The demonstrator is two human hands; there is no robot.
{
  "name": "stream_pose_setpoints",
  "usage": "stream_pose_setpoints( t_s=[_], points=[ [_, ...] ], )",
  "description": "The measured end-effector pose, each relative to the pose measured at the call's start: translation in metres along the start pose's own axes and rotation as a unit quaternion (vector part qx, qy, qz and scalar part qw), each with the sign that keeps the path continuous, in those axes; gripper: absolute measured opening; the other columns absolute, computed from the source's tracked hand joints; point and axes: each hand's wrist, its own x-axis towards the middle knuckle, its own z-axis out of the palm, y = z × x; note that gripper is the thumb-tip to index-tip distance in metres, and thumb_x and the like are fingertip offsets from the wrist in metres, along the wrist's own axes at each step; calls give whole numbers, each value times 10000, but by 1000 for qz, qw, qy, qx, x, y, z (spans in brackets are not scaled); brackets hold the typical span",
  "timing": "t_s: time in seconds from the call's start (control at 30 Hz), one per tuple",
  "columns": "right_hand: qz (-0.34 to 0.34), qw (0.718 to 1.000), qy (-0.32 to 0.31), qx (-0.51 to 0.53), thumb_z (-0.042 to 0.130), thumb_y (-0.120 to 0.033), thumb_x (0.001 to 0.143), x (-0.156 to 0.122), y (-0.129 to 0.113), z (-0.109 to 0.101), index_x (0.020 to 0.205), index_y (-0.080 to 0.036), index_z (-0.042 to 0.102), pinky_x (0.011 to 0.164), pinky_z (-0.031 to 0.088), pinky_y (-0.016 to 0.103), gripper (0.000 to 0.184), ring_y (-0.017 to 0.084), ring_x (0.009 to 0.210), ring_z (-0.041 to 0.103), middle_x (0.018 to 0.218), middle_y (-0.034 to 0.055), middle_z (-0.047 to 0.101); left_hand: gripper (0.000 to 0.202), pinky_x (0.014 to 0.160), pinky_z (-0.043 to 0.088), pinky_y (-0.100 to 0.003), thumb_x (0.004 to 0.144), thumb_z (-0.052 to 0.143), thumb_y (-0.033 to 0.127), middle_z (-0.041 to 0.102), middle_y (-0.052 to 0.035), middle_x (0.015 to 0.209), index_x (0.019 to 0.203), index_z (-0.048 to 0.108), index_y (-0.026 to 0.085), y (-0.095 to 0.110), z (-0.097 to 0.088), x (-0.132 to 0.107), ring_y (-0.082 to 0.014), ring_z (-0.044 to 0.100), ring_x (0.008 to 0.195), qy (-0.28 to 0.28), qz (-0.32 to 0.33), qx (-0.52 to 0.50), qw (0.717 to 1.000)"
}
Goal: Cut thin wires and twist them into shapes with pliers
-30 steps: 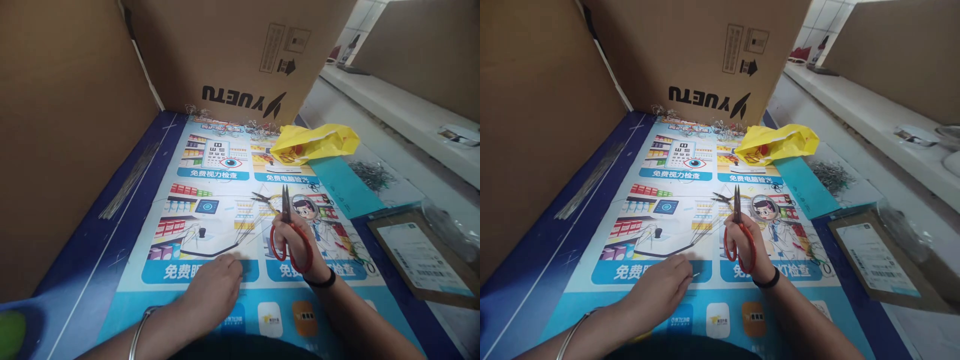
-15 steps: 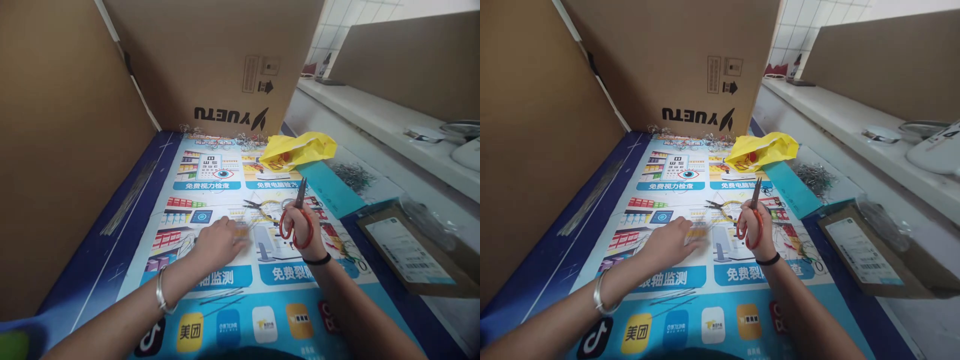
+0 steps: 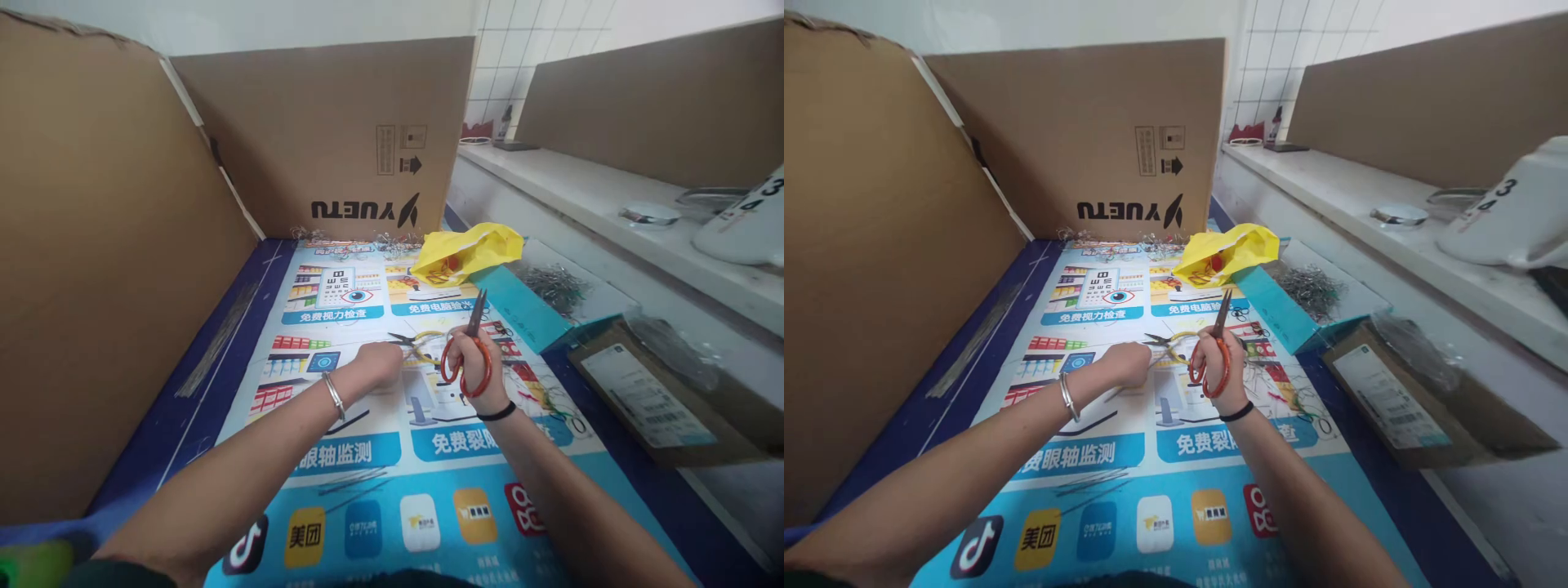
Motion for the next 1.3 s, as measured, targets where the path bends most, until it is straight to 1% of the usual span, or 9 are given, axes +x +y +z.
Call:
stream_pose_setpoints(
  t_s=[0.17,0.33,0.43,0.5,0.67,0.77,0.93,1.1,1.3],
  points=[
    [0,1000,-12,21,503,-307,822,-2,-2,2,763,-187,492,414,368,214,134,98,396,438,442,-67,458,53,657,454,-342,620,589,149,663,-133,787,672,596,144,-5,-6,-3,-279,619,776,24,-6,27,999],
    [-14,999,-45,16,485,-298,848,-10,-10,4,790,-194,492,422,379,208,119,92,398,443,440,-73,458,157,647,425,-261,805,412,221,647,-43,835,861,556,191,-26,-16,-37,-173,587,763,126,16,-19,992],
    [-25,998,-62,-16,494,-305,846,-15,-15,6,812,-198,492,423,386,208,112,90,389,443,445,-77,462,158,656,418,-229,842,393,242,647,-13,861,916,525,196,-40,-6,-58,-131,573,740,259,71,-172,948],
    [-28,995,-71,-59,502,-319,840,-18,-15,7,819,-198,495,414,384,208,124,89,375,441,445,-77,465,178,665,421,-229,839,427,255,653,-6,840,967,537,197,-49,8,-68,-128,577,725,284,85,-255,920],
    [-60,974,-91,-200,473,-315,841,-26,-12,13,791,-188,518,432,388,213,143,95,377,457,441,-67,458,206,731,425,-251,842,445,286,671,-28,843,841,622,180,-64,40,-74,-160,595,807,244,78,-306,917],
    [-147,943,-91,-286,494,-262,816,-30,-5,21,735,-186,531,489,401,210,117,94,443,495,518,-37,519,214,787,419,-260,841,447,281,672,-29,873,837,634,179,-68,43,-74,-167,595,853,228,86,-327,913],
    [-266,887,-128,-356,492,-191,791,-34,4,40,694,-190,509,517,391,194,99,91,492,505,567,-22,540,248,745,427,-251,859,420,311,667,-20,838,838,631,182,-68,42,-76,-157,589,792,201,94,-352,909],
    [-284,860,-186,-380,478,-186,800,-36,6,56,700,-191,492,530,383,197,101,96,511,499,586,-14,533,246,771,424,-244,866,404,297,657,-17,838,834,620,183,-70,43,-78,-154,587,818,184,127,-382,897],
    [-283,844,-214,-402,476,-215,821,-42,12,66,728,-191,499,521,366,205,99,101,504,495,578,-19,524,229,757,425,-236,853,421,277,661,-18,837,835,625,175,-73,46,-79,-153,582,810,168,135,-415,884]
  ],
)
